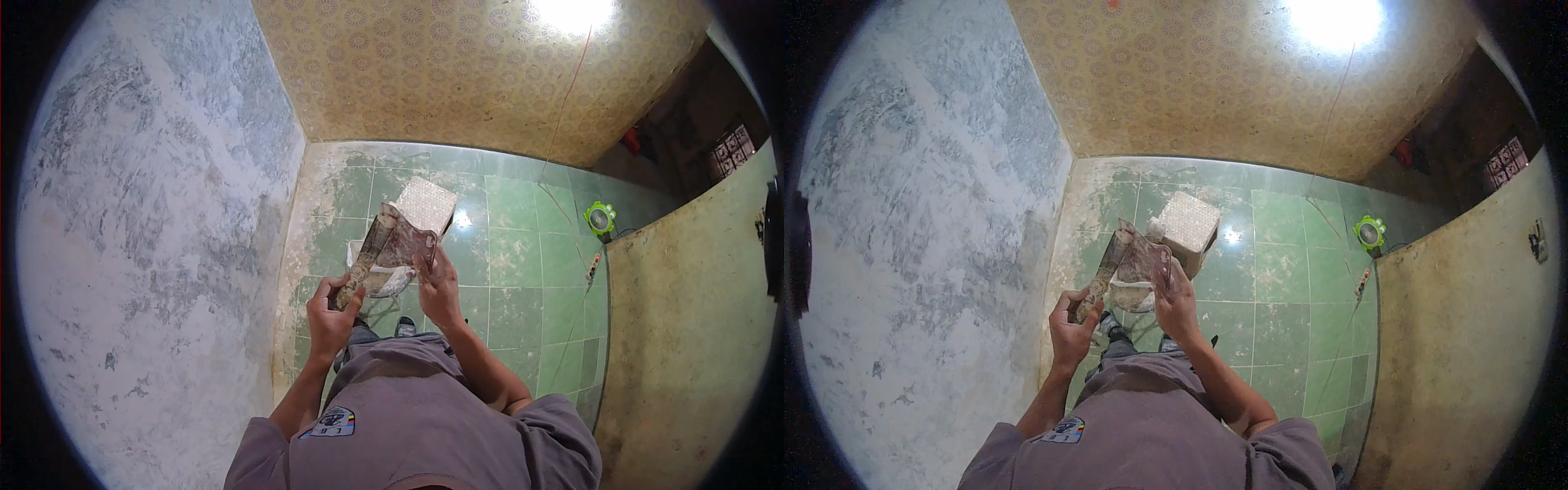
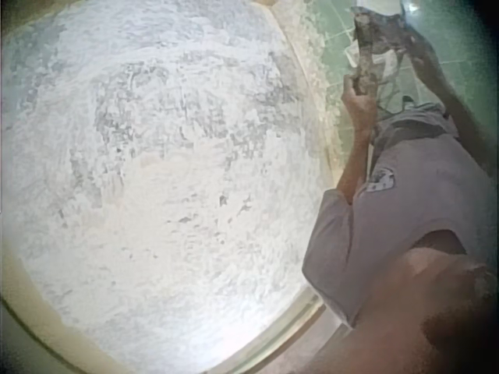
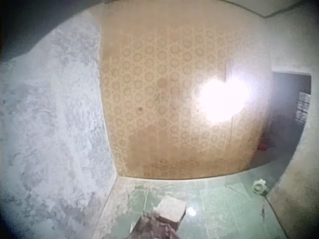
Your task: The person applies wall putty to a concrete wall with a scraper, patching holes and imperfections.
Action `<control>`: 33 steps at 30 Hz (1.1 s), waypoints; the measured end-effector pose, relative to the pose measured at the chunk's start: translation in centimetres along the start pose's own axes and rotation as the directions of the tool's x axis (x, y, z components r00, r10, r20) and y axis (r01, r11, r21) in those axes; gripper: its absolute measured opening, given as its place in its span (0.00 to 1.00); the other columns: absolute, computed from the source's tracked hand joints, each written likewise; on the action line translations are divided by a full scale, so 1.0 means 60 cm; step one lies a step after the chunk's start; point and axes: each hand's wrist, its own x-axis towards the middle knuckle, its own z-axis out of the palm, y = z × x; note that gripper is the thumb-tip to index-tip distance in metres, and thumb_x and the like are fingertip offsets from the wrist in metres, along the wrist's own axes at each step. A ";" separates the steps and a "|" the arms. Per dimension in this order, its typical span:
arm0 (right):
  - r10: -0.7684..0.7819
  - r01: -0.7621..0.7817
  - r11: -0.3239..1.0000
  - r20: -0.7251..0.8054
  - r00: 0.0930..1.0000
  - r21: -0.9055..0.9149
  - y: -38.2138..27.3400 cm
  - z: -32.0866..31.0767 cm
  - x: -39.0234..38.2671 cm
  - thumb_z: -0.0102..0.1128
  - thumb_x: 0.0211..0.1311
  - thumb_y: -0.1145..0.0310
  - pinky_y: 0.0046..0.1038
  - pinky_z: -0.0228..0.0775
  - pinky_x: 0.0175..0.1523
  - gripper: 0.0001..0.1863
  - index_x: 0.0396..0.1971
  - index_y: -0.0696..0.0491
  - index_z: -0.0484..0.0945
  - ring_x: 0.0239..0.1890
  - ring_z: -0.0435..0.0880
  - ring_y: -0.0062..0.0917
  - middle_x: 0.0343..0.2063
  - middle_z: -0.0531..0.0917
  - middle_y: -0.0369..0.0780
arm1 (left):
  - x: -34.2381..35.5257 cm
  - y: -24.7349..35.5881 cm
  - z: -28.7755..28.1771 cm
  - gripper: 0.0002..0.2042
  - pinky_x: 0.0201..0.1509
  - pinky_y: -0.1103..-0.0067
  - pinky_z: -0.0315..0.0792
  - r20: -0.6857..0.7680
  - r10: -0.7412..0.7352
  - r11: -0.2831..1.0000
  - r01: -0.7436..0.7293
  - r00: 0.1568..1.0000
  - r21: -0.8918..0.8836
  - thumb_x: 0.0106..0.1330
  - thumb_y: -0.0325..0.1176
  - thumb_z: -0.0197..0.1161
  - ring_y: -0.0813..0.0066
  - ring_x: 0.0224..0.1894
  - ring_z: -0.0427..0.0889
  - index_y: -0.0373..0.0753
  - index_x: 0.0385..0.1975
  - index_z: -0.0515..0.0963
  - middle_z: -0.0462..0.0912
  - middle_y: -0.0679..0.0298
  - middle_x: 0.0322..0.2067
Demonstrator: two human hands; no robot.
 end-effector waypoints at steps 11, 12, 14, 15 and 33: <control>0.364 -0.389 0.861 0.137 0.921 0.327 -0.005 -0.018 0.008 0.50 0.71 0.70 0.24 0.74 0.38 0.14 0.54 0.56 0.71 0.34 0.79 0.17 0.36 0.80 0.34 | 0.038 -0.028 -0.049 0.16 0.51 0.67 0.72 0.082 0.476 0.769 -0.459 0.876 0.445 0.61 0.24 0.63 0.55 0.47 0.77 0.34 0.50 0.73 0.77 0.53 0.46; 0.402 -0.443 0.830 0.188 0.896 0.338 0.000 -0.021 0.015 0.51 0.71 0.70 0.24 0.75 0.39 0.15 0.54 0.56 0.71 0.34 0.80 0.18 0.36 0.81 0.35 | 0.043 -0.037 -0.058 0.17 0.52 0.65 0.71 0.200 0.573 0.595 -0.572 0.794 0.565 0.59 0.22 0.63 0.54 0.48 0.76 0.36 0.50 0.75 0.77 0.55 0.46; 0.434 -0.493 0.797 0.238 0.869 0.348 0.003 -0.031 0.025 0.51 0.71 0.70 0.24 0.75 0.39 0.15 0.55 0.56 0.71 0.35 0.80 0.19 0.36 0.81 0.36 | 0.045 -0.057 -0.068 0.18 0.53 0.64 0.71 0.258 0.568 0.582 -0.603 0.781 0.546 0.56 0.21 0.63 0.54 0.49 0.75 0.38 0.49 0.76 0.78 0.56 0.46; 0.414 -0.489 0.785 0.265 0.871 0.380 -0.003 -0.033 0.032 0.49 0.71 0.70 0.23 0.75 0.40 0.14 0.53 0.56 0.72 0.36 0.80 0.18 0.37 0.81 0.35 | 0.047 -0.067 -0.073 0.19 0.53 0.63 0.70 0.311 0.561 0.570 -0.631 0.767 0.526 0.54 0.20 0.62 0.54 0.49 0.75 0.39 0.48 0.77 0.78 0.57 0.46; -0.017 0.024 0.956 -0.024 1.000 0.292 -0.042 -0.029 0.054 0.51 0.72 0.71 0.25 0.63 0.58 0.17 0.57 0.58 0.67 0.49 0.74 0.19 0.47 0.78 0.36 | -0.020 -0.006 -0.038 0.17 0.43 0.81 0.73 0.204 -0.050 0.999 0.048 0.978 0.016 0.66 0.30 0.62 0.80 0.38 0.80 0.29 0.53 0.74 0.84 0.61 0.35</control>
